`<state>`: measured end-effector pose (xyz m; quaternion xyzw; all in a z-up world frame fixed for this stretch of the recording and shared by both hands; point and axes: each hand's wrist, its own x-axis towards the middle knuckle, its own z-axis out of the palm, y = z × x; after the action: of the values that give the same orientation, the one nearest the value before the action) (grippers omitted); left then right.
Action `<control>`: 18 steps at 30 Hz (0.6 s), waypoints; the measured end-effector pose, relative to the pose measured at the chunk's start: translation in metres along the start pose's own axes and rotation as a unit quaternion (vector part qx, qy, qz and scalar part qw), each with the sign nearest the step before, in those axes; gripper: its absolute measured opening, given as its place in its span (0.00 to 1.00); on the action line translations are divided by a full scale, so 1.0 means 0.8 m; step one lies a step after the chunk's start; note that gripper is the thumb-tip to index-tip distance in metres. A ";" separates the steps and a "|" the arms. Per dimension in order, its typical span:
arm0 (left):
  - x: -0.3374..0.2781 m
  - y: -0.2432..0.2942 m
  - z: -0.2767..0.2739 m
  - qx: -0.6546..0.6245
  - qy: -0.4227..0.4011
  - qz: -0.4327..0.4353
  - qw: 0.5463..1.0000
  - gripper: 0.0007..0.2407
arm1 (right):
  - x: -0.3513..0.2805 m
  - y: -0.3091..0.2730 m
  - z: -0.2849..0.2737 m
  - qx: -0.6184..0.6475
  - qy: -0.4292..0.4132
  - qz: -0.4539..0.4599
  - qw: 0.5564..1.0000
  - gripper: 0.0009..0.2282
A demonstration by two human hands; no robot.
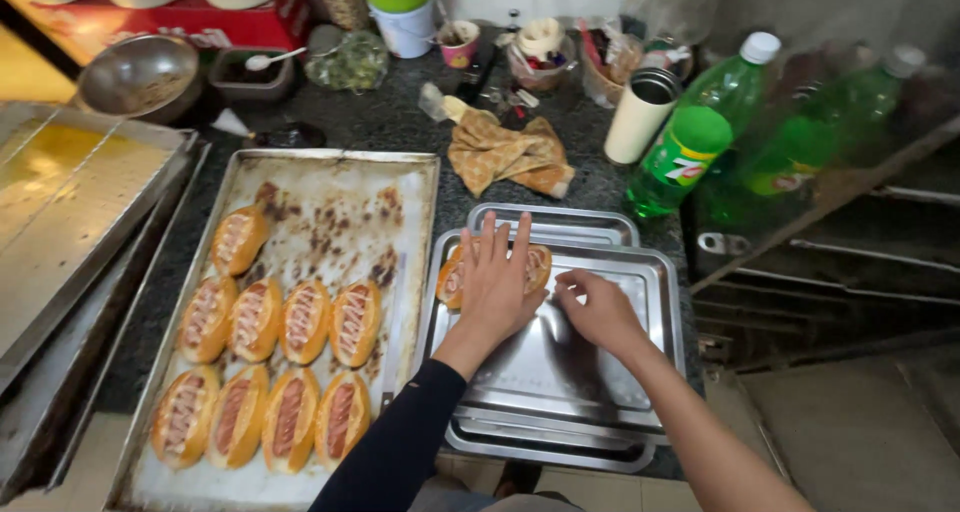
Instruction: Apply frosting to hot dog buns, arrange them on a tray, and place the tray in a commercial oven.
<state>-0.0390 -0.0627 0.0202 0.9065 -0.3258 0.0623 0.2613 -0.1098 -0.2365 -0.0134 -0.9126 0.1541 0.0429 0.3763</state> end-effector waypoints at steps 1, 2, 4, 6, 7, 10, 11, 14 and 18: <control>-0.005 -0.012 -0.011 0.004 0.004 -0.009 1.000 0.46 | 0.010 0.002 0.007 -0.001 -0.007 -0.007 1.000 0.16; -0.012 -0.025 -0.023 0.010 0.061 0.017 0.998 0.43 | 0.020 0.002 0.015 0.038 0.032 -0.034 0.998 0.16; -0.027 -0.060 -0.062 0.029 0.123 0.035 0.991 0.39 | 0.040 -0.019 0.029 0.082 0.062 -0.072 0.992 0.15; -0.051 -0.097 -0.109 0.033 0.166 -0.042 0.985 0.36 | 0.050 -0.055 0.040 0.236 0.007 -0.142 0.961 0.14; -0.069 -0.120 -0.136 0.042 0.169 -0.050 0.983 0.36 | 0.050 -0.082 0.045 0.240 -0.003 -0.149 0.959 0.14; -0.131 -0.192 -0.206 0.100 0.194 -0.142 0.965 0.35 | 0.054 -0.145 0.071 0.310 -0.094 -0.039 0.945 0.13; -0.152 -0.221 -0.220 0.089 0.189 -0.182 0.961 0.36 | 0.061 -0.152 0.087 0.333 -0.102 -0.095 0.933 0.13; -0.214 -0.314 -0.233 0.109 0.169 -0.238 0.950 0.39 | 0.058 -0.200 0.118 0.339 -0.127 -0.111 0.926 0.13; -0.253 -0.386 -0.233 0.115 0.051 -0.335 0.934 0.45 | 0.048 -0.240 0.152 0.329 -0.167 -0.060 0.928 0.14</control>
<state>0.0063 0.3477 -0.0112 0.9825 0.0201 0.0544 0.1770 -0.0086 -0.0325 0.0217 -0.7248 0.0393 0.1184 0.6776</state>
